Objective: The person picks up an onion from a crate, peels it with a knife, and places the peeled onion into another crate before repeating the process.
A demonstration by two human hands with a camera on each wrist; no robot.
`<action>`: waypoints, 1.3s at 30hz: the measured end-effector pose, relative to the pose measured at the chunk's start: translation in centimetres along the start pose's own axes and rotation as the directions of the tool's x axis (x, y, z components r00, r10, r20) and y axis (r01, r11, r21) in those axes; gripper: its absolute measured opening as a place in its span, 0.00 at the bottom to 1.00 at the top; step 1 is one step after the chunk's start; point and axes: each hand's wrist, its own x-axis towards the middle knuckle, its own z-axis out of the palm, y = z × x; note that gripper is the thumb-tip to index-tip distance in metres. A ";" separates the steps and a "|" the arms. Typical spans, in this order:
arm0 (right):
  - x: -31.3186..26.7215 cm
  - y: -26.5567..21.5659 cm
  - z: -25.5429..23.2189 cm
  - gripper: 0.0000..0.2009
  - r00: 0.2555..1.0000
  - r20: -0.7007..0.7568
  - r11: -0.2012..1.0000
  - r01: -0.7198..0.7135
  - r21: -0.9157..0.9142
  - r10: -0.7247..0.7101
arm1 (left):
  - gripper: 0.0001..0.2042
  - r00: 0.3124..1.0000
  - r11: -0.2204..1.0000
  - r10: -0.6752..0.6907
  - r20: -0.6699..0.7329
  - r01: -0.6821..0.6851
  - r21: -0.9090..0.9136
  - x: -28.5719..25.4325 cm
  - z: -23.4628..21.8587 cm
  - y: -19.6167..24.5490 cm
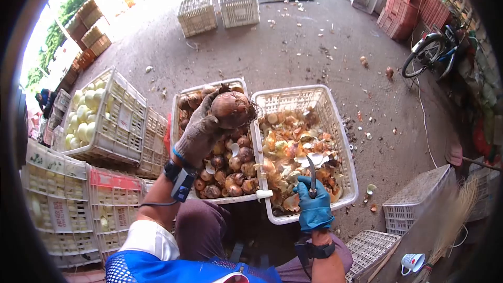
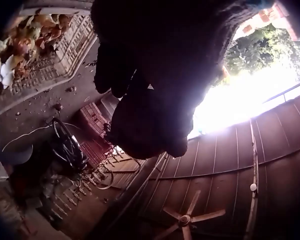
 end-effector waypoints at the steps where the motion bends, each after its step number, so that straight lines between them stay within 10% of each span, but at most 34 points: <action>1: 0.0 -0.1 -0.1 0.11 1.000 -0.007 1.000 -0.001 -0.004 0.001 | 0.37 1.000 0.984 0.020 0.007 -0.019 -0.175 -0.2 0.5 -0.8; 11: 0.2 -0.2 0.0 0.15 0.963 -0.026 0.937 0.255 -0.238 -0.269 | 0.34 0.936 0.845 -0.350 0.020 0.325 -0.424 -5.5 4.5 -11.6; 14: -0.6 -4.2 0.6 0.26 0.984 0.135 0.969 0.143 -0.201 -0.117 | 0.33 0.903 0.795 -0.428 0.039 0.397 -0.460 -4.8 6.2 -12.6; 16: 0.4 -2.7 1.1 0.30 0.922 0.166 0.910 0.376 -0.174 -0.349 | 0.32 0.888 0.790 -0.458 0.038 0.426 -0.440 -4.5 6.9 -13.6; 21: 0.8 -3.2 0.2 0.23 0.995 0.057 0.995 0.084 -0.045 -0.082 | 0.29 0.856 0.804 -0.507 0.098 0.511 -0.306 -4.7 7.2 -14.2; 29: 1.5 -4.8 -0.5 0.13 0.998 -0.068 0.989 0.014 0.145 -0.004 | 0.28 0.776 0.643 -0.584 0.236 0.621 -0.449 -5.8 7.3 -14.7; 32: 2.5 -2.7 -1.0 0.15 0.910 -0.160 0.892 0.319 -0.321 -0.383 | 0.27 0.792 0.680 -0.606 0.069 0.561 -0.471 -5.7 8.8 -13.2; 39: 1.1 -2.7 -0.5 0.15 0.871 0.148 0.693 0.467 -0.549 -0.469 | 0.29 0.865 0.711 -0.493 0.097 0.465 -0.527 -5.3 6.7 -13.7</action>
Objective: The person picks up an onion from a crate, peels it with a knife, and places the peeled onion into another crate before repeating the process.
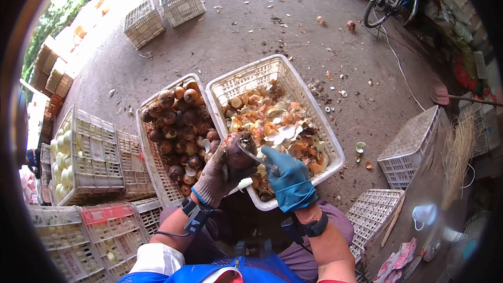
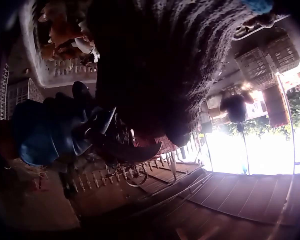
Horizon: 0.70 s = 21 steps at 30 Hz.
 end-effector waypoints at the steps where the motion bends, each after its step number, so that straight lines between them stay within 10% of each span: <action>1: 0.1 -0.1 0.0 0.15 1.000 -0.001 0.999 0.031 -0.017 -0.031 | 0.31 1.000 1.000 0.011 -0.025 -0.011 0.001 -0.1 0.0 0.2; 8: -0.2 1.1 1.6 0.16 0.992 -0.015 0.966 -0.122 0.226 0.129 | 0.31 0.996 0.988 0.087 -0.024 -0.083 0.131 -0.3 0.1 0.6; 16: 0.1 -0.2 1.3 0.12 0.999 0.033 0.998 -0.006 0.067 0.004 | 0.27 0.998 0.998 0.057 -0.003 -0.057 0.009 -0.6 0.4 1.6; 21: -0.1 0.0 1.2 0.14 0.998 0.055 0.997 0.010 0.073 -0.014 | 0.25 0.980 0.955 0.189 -0.064 -0.168 0.243 -1.1 1.7 2.2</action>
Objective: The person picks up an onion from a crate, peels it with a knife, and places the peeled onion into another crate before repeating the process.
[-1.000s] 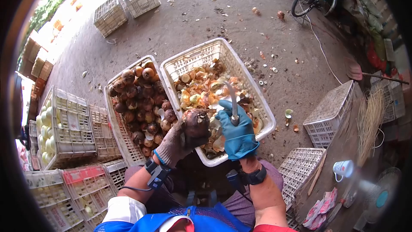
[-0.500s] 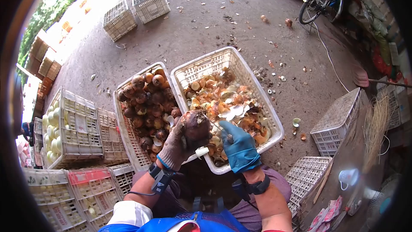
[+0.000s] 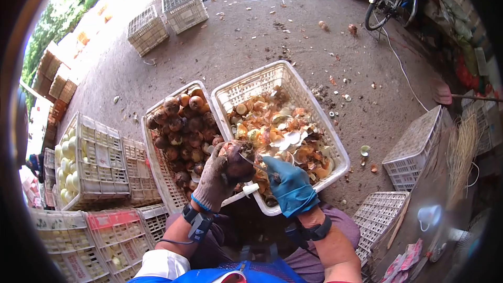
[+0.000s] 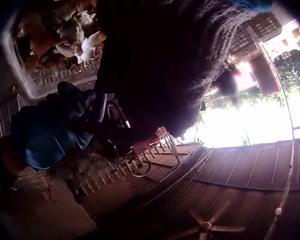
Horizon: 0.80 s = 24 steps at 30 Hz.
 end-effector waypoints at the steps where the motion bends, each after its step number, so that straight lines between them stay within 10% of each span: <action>1: -0.1 0.0 -0.1 0.15 1.000 -0.005 1.000 0.009 -0.022 -0.009 | 0.25 0.999 0.996 0.035 -0.027 -0.033 0.081 -0.1 0.3 0.2; 4: -0.1 -0.2 -0.2 0.16 0.999 -0.021 0.996 0.032 -0.079 -0.033 | 0.25 0.999 0.992 0.045 -0.019 -0.042 0.119 -0.3 0.6 0.6; 7: 0.0 -0.3 -0.2 0.16 0.997 -0.038 0.992 0.056 -0.113 -0.061 | 0.25 0.989 0.962 -0.145 0.029 0.148 -0.230 -1.0 1.1 0.0; 13: -0.1 0.3 -0.2 0.19 0.997 -0.023 0.985 0.076 -0.152 -0.080 | 0.24 0.978 0.869 0.209 0.020 -0.195 0.455 -0.7 0.5 0.2; 17: 0.1 0.4 -0.4 0.23 0.995 -0.016 0.971 0.096 -0.220 -0.102 | 0.24 0.975 0.941 -0.222 -0.013 0.211 -0.264 -1.5 0.5 -0.1; 22: 0.2 0.7 -0.7 0.25 0.992 -0.015 0.954 0.115 -0.278 -0.124 | 0.31 0.997 0.971 -0.069 0.045 0.057 0.233 -1.1 0.0 0.3; 24: 0.4 0.9 -0.8 0.26 0.987 -0.042 0.946 0.135 -0.295 -0.154 | 0.33 0.979 0.984 -0.167 0.119 0.157 0.090 -1.1 -0.2 0.1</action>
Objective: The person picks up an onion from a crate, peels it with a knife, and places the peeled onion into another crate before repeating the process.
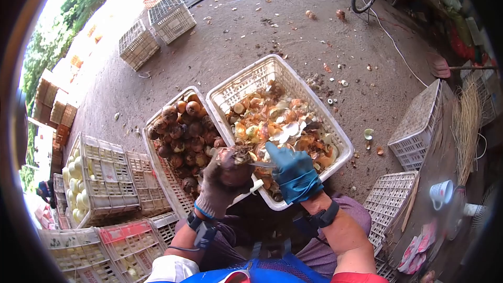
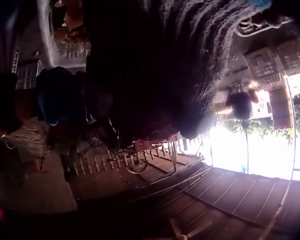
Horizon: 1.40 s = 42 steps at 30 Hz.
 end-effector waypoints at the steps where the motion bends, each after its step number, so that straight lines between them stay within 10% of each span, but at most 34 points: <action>1: 0.1 0.0 0.0 0.25 1.000 -0.001 1.000 0.005 -0.020 -0.005 | 0.33 0.993 0.963 -0.055 0.103 0.080 -0.257 -0.3 -0.1 -0.6; 3: 0.3 -0.1 -0.2 0.23 1.000 0.001 0.998 0.017 -0.061 -0.017 | 0.36 0.964 0.831 -0.053 0.260 0.188 -0.524 -0.2 -0.8 -1.3; 6: -0.9 0.0 2.4 0.17 0.997 0.029 0.920 -0.082 0.384 0.076 | 0.35 0.993 0.908 -0.087 0.079 0.112 -0.405 -0.4 -0.7 -1.7; 9: -2.0 -1.8 2.9 0.12 0.768 0.576 0.582 -0.612 0.535 0.279 | 0.33 0.991 0.899 -0.130 0.043 0.136 -0.416 -0.2 -0.1 -1.0; 11: -2.0 -2.0 2.5 0.11 0.840 0.457 0.586 -0.534 0.609 0.291 | 0.29 0.995 0.989 0.005 0.101 0.009 -0.145 0.0 -1.8 -1.8; 15: -0.8 -1.7 1.9 0.12 0.992 -0.042 0.868 -0.083 0.489 0.118 | 0.27 0.976 0.898 -0.076 0.205 0.156 -0.410 0.2 -1.2 -0.8; 20: -1.1 -1.2 1.0 0.24 0.999 -0.028 0.987 -0.031 0.157 0.036 | 0.25 0.987 0.997 -0.075 -0.140 0.071 -0.034 0.2 0.2 -2.2; 24: -0.6 -2.1 -0.8 0.27 0.998 -0.012 0.997 0.064 0.046 -0.064 | 0.34 0.992 0.998 -0.064 -0.112 0.065 0.004 0.4 0.5 -2.1; 30: -1.4 -1.3 -0.9 0.22 0.997 0.052 0.995 0.068 -0.077 -0.064 | 0.20 0.998 0.994 -0.012 0.067 0.019 -0.104 0.7 0.4 -2.5; 33: -1.9 -0.8 -0.4 0.21 0.999 0.018 0.995 0.043 -0.090 -0.041 | 0.27 0.997 0.958 0.079 0.022 -0.082 0.275 0.9 0.8 -2.4; 37: -2.1 -0.3 -0.1 0.26 0.998 -0.052 1.000 -0.025 -0.014 0.024 | 0.28 0.982 0.609 0.161 0.096 -0.175 0.773 0.3 2.4 -1.1; 42: -2.4 -0.1 -0.4 0.34 0.996 -0.076 0.996 0.041 -0.078 -0.047 | 0.28 0.993 0.801 0.112 0.023 -0.104 0.590 0.5 2.3 -2.3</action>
